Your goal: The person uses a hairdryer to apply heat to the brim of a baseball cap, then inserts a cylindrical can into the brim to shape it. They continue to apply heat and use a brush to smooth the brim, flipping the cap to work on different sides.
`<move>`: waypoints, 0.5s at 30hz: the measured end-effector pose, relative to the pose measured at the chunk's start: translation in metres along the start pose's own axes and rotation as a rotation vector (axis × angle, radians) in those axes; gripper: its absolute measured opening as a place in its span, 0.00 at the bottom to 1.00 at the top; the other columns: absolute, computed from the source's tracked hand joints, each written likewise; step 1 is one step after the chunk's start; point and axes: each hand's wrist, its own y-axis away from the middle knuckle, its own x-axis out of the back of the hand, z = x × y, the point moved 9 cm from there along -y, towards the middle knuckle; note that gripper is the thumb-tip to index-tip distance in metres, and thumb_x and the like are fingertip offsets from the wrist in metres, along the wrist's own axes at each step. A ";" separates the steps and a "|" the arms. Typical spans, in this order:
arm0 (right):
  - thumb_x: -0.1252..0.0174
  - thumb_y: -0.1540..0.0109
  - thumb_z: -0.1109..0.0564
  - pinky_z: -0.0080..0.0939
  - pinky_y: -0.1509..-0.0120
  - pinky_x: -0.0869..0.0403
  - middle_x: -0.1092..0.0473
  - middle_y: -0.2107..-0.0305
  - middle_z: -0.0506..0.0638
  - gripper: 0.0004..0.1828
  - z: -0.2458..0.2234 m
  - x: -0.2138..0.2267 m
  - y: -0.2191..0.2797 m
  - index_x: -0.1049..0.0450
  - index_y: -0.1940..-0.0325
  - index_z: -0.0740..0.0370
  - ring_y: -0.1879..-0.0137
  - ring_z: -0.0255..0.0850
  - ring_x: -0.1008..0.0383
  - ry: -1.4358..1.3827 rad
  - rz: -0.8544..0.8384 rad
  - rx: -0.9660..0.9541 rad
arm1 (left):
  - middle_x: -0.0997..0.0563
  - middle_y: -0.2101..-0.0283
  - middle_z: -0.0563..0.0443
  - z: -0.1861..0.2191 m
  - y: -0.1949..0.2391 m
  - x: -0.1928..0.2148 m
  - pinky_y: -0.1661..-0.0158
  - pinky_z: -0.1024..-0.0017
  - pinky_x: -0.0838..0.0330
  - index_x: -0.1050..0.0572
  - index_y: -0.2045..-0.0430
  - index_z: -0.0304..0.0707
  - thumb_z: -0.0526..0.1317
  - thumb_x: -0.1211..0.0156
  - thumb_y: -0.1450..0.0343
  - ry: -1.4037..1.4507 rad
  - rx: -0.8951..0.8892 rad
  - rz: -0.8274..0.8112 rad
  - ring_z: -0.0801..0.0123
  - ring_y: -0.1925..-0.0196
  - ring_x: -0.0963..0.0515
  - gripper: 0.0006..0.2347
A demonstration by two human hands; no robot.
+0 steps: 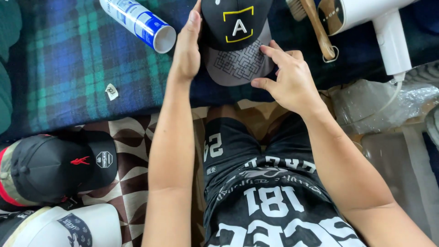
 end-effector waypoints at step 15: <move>0.30 0.16 0.62 0.48 0.64 0.29 0.25 0.54 0.58 0.10 0.249 0.164 0.020 0.25 0.38 0.68 0.64 0.48 0.27 0.556 0.783 0.162 | 0.28 0.32 0.35 0.051 0.073 0.028 0.33 0.60 0.32 0.40 0.31 0.38 0.39 0.49 0.22 -0.626 0.064 0.143 0.51 0.29 0.28 0.22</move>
